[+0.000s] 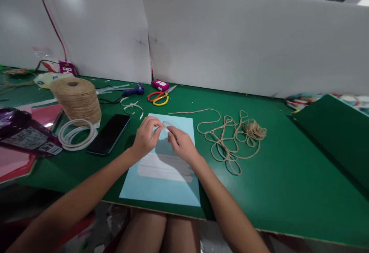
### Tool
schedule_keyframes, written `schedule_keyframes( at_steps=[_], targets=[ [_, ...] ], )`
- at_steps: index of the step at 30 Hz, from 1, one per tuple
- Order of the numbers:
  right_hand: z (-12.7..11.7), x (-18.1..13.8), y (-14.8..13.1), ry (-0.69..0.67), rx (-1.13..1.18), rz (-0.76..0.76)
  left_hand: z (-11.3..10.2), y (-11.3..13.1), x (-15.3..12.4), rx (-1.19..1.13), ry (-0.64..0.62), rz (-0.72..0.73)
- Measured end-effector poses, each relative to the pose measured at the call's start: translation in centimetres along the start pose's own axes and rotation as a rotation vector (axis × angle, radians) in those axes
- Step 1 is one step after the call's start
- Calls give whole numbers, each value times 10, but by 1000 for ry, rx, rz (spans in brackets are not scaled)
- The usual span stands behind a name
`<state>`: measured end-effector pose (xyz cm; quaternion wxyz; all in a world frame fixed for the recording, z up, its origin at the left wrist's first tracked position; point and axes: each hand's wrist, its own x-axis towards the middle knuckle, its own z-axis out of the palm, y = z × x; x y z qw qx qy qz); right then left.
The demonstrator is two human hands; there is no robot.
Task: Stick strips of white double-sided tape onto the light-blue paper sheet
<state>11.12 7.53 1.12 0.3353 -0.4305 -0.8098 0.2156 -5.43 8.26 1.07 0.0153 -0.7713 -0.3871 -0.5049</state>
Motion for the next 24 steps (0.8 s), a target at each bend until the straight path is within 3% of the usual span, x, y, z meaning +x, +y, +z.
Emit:
schedule_keyframes(
  at_steps=[5, 14, 18, 24],
  targets=[
    [-8, 3, 4, -45, 13, 73, -8, -6, 7, 42, 137, -43],
    [-27, 7, 23, 98, -143, 163, -30, -20, 20, 139, 387, -28],
    [-34, 9, 36, 134, -134, 217, -34, -24, 21, 162, 407, -15],
    [-41, 10, 53, 137, -117, 255, -28, -27, 17, 170, 323, -8]
  ],
)
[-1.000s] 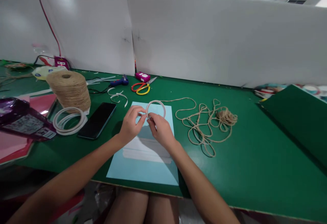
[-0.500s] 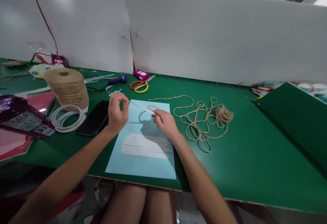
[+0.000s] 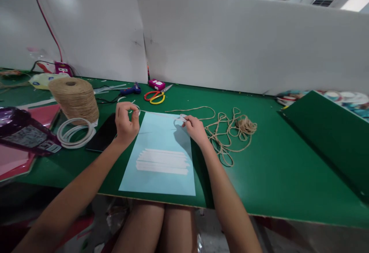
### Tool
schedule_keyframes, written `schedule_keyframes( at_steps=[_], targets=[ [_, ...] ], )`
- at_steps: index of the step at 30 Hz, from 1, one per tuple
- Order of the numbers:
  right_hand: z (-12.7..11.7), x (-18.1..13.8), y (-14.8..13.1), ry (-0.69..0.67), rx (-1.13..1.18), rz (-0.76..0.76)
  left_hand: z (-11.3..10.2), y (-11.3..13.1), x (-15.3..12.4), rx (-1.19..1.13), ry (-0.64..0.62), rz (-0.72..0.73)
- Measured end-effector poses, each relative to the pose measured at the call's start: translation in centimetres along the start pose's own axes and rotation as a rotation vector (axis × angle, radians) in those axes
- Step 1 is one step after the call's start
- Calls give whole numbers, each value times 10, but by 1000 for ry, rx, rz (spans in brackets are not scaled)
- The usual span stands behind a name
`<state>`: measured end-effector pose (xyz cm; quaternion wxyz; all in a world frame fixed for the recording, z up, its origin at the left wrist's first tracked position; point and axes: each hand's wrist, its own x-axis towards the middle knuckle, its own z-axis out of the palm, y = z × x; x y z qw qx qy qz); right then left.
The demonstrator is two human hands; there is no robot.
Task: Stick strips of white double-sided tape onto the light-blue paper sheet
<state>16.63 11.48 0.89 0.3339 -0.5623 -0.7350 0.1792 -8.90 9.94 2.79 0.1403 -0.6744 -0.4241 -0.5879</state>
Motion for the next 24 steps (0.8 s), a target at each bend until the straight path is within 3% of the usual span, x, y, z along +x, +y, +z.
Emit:
schedule_keyframes(
  at_steps=[13, 24],
  targets=[
    [-6, 5, 26, 146, 177, 129, 5, 13, -9, -58, -169, 78],
    [-6, 1, 25, -142, 10, 134, 8, 3, -7, 44, -257, -42]
  ],
)
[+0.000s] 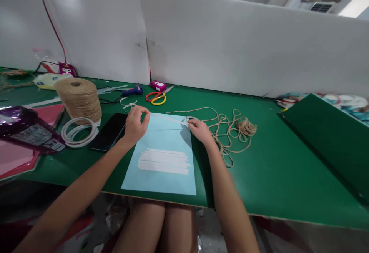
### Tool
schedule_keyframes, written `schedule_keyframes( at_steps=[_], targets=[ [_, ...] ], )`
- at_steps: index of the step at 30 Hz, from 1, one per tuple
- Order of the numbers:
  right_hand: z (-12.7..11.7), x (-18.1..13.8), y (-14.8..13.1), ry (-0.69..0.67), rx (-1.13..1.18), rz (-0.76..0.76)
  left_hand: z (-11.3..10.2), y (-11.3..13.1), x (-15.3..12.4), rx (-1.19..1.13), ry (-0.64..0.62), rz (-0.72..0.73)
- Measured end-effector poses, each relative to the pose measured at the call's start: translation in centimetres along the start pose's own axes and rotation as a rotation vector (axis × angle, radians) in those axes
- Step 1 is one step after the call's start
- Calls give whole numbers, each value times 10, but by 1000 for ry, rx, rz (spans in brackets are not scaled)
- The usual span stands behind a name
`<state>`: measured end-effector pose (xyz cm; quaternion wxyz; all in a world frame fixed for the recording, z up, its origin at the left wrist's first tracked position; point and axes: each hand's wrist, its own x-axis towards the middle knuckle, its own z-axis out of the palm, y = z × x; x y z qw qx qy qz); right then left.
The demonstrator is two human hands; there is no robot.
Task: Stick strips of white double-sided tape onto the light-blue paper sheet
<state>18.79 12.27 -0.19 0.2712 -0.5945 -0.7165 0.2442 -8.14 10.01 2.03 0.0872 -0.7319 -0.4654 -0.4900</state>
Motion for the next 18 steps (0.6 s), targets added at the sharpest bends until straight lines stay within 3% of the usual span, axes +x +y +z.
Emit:
schedule_keyframes(
  at_steps=[6, 18],
  targets=[
    [1, 1, -1, 79, -158, -9, 4, 0, -4, 46, -46, 60],
    [-3, 1, -2, 269, -87, 55, 5, 6, -7, -8, -99, 105]
  ],
)
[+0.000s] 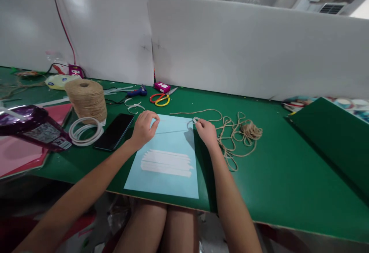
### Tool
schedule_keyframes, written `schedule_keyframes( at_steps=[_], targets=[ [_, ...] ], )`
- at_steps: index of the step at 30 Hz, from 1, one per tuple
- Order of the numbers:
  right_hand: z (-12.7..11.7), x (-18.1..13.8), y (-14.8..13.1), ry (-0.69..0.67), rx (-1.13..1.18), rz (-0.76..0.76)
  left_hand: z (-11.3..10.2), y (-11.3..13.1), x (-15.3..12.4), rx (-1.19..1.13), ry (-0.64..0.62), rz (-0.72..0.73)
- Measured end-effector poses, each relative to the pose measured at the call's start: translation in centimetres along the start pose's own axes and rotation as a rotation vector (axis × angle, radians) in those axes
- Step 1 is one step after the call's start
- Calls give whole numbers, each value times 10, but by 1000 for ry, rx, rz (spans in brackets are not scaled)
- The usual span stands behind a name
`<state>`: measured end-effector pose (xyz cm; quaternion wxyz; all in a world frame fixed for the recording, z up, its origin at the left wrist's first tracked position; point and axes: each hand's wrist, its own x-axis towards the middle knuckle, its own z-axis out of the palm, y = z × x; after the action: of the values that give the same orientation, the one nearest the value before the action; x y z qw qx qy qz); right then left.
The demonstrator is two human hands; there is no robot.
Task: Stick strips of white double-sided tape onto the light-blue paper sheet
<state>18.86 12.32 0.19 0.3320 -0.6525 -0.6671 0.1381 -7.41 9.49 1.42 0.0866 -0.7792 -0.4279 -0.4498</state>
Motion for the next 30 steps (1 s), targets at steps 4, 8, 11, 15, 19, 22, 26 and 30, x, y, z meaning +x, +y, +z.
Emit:
schedule_keyframes(
  at_steps=[4, 8, 11, 15, 19, 22, 26, 30],
  targets=[
    [-6, -3, -3, 181, 199, 125, 0, 6, 0, -73, -71, 134],
    [-9, -4, -5, 299, 424, 207, 2, 14, -1, -159, -102, 232],
    [-9, -2, -4, 308, 552, 262, 2, 18, -1, -174, -72, 266],
    [-7, 1, -4, 298, 639, 256, 1, 21, 0, -176, -17, 295],
    [-2, 3, -4, 286, 661, 238, 2, 25, 0, -168, 34, 305],
    [-4, 6, 3, 355, 606, 278, 0, 27, -2, -190, 58, 307],
    [-17, 10, 26, 505, 494, 329, -9, 19, 1, -215, 221, 160],
    [-19, 8, 44, 428, -5, 131, -11, 6, 4, -120, 218, 97]
  ],
)
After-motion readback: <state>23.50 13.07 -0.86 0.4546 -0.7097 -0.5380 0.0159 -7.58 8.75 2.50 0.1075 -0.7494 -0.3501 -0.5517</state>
